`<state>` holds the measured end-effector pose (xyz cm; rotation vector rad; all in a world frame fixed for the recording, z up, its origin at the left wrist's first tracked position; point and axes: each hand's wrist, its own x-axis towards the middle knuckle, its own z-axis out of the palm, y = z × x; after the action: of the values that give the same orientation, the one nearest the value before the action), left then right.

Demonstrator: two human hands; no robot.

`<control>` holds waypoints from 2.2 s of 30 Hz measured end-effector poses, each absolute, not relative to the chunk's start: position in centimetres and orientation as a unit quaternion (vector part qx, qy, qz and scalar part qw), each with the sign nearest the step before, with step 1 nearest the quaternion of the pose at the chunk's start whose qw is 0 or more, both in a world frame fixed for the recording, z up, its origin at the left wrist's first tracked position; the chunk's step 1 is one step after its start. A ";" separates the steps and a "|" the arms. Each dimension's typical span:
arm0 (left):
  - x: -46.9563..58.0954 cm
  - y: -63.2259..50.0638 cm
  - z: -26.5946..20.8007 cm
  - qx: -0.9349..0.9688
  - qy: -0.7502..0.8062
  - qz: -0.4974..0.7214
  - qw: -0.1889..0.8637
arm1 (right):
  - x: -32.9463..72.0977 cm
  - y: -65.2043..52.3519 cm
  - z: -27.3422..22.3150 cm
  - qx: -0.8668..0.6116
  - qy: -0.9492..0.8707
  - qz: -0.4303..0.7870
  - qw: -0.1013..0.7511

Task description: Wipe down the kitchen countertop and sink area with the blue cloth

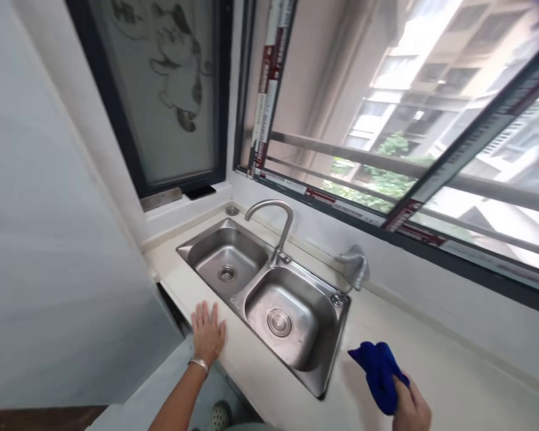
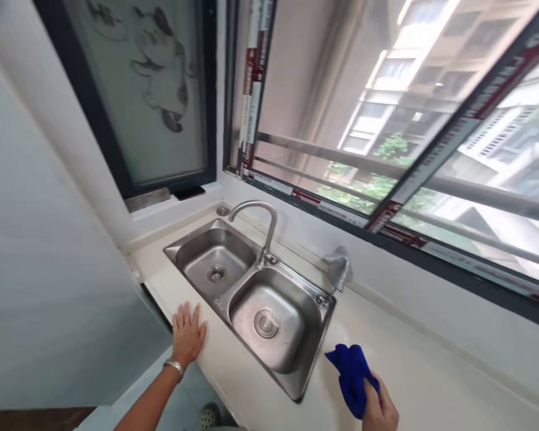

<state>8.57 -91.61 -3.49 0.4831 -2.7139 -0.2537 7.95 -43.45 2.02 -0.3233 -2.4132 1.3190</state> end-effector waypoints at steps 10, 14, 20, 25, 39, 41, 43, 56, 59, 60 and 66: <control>7.4 -92.1 -3.1 0.208 -0.963 -0.133 0.106 | 9.2 -47.0 -2.9 -0.086 -0.986 0.012 0.144; 7.1 -91.5 -2.5 0.223 -0.957 -0.128 0.131 | 5.3 -45.8 -2.1 -0.102 -0.989 0.003 0.106; 6.6 -89.7 -1.3 0.259 -0.944 -0.099 0.177 | -0.2 -44.5 -1.6 -0.118 -0.990 0.044 0.058; 6.3 -89.0 -0.6 0.260 -0.943 -0.079 0.192 | -3.6 -43.6 -1.9 -0.113 -0.987 0.098 0.054; 6.2 -89.2 -0.8 0.252 -0.947 -0.061 0.187 | -10.9 -45.0 -1.2 -0.080 -0.993 0.045 0.073; 6.2 -89.3 -0.9 0.251 -0.947 -0.067 0.191 | -10.0 -45.2 -1.0 -0.054 -0.995 0.041 0.074; 6.3 -89.3 -1.0 0.251 -0.945 -0.079 0.194 | -8.2 -45.4 -0.8 -0.008 -0.996 0.042 0.080; 6.6 -89.4 -1.2 0.238 -0.936 -0.136 0.223 | 9.5 -51.6 -0.1 0.131 -0.981 0.126 0.060; 6.7 -89.4 -1.2 0.239 -0.934 -0.149 0.222 | 13.5 -51.5 -0.6 0.114 -0.984 0.122 0.066; 6.7 -89.4 -1.2 0.239 -0.933 -0.150 0.222 | 14.5 -51.2 -0.8 0.107 -0.985 0.119 0.068; 6.6 -89.3 -1.2 0.241 -0.935 -0.141 0.219 | 14.8 -49.4 -0.9 0.121 -0.988 0.083 0.054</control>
<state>6.61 -89.28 -1.19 0.6657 -2.5876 -0.3914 14.84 -49.42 -0.89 0.3668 -3.0004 0.2516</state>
